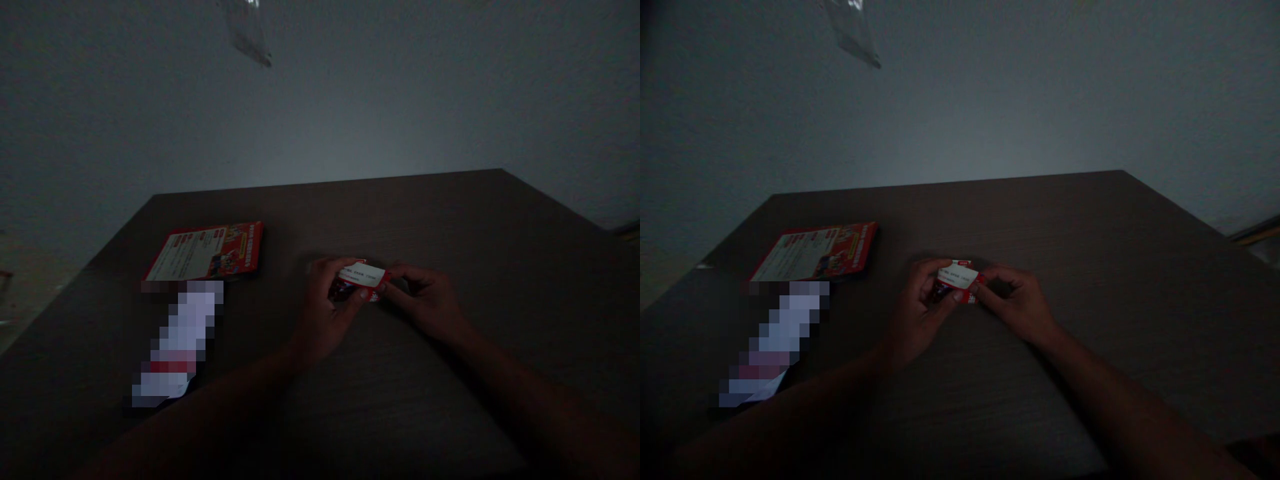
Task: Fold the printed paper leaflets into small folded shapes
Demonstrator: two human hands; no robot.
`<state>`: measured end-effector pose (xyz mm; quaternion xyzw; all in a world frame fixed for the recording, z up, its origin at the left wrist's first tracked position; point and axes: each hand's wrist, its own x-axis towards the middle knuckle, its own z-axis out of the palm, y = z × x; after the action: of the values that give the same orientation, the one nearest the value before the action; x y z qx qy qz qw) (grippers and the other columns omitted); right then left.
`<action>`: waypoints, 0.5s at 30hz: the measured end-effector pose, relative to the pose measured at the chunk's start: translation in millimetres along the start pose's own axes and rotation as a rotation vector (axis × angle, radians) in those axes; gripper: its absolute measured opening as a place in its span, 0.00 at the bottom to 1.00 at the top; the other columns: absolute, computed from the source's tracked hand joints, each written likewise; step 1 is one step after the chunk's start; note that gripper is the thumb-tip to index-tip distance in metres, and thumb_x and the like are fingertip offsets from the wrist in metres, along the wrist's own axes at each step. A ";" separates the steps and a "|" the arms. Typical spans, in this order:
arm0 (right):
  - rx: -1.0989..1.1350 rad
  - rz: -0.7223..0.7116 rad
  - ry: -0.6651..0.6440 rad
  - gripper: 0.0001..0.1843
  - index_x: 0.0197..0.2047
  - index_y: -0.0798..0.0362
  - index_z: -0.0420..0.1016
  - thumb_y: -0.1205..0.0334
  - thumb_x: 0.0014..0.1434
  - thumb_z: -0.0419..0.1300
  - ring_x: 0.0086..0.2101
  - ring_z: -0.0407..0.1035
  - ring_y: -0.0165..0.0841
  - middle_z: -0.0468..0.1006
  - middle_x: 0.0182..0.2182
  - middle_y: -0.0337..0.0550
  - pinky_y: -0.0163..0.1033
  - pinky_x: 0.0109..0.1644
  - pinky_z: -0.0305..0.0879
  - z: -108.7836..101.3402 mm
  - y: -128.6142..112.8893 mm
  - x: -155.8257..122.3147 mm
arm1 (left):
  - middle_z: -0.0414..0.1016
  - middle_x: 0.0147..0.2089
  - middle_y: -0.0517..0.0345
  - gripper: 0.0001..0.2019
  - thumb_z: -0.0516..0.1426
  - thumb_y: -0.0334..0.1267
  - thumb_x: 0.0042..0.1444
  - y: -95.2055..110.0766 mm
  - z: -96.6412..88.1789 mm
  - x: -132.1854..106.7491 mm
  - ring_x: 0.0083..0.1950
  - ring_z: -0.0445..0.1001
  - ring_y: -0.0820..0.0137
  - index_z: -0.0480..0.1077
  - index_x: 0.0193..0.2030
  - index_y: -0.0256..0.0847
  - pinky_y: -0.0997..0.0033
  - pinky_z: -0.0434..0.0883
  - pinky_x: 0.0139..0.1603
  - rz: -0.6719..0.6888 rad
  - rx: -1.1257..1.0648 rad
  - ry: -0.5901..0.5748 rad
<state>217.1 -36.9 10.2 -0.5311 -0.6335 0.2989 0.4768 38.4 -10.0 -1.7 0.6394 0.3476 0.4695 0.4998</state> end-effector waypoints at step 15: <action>-0.016 -0.005 -0.115 0.08 0.29 0.52 0.71 0.59 0.57 0.59 0.28 0.68 0.30 0.75 0.26 0.38 0.36 0.34 0.64 1.2 -4.5 -0.4 | 0.67 0.49 0.52 0.15 0.54 0.39 0.60 4.7 -1.9 3.5 0.50 0.68 0.65 0.69 0.54 0.45 0.67 0.66 0.51 0.086 0.232 -0.088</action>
<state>214.2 -38.3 13.6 -0.5152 -0.6635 0.3226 0.4361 37.7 -7.4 3.8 0.7274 0.3496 0.4185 0.4167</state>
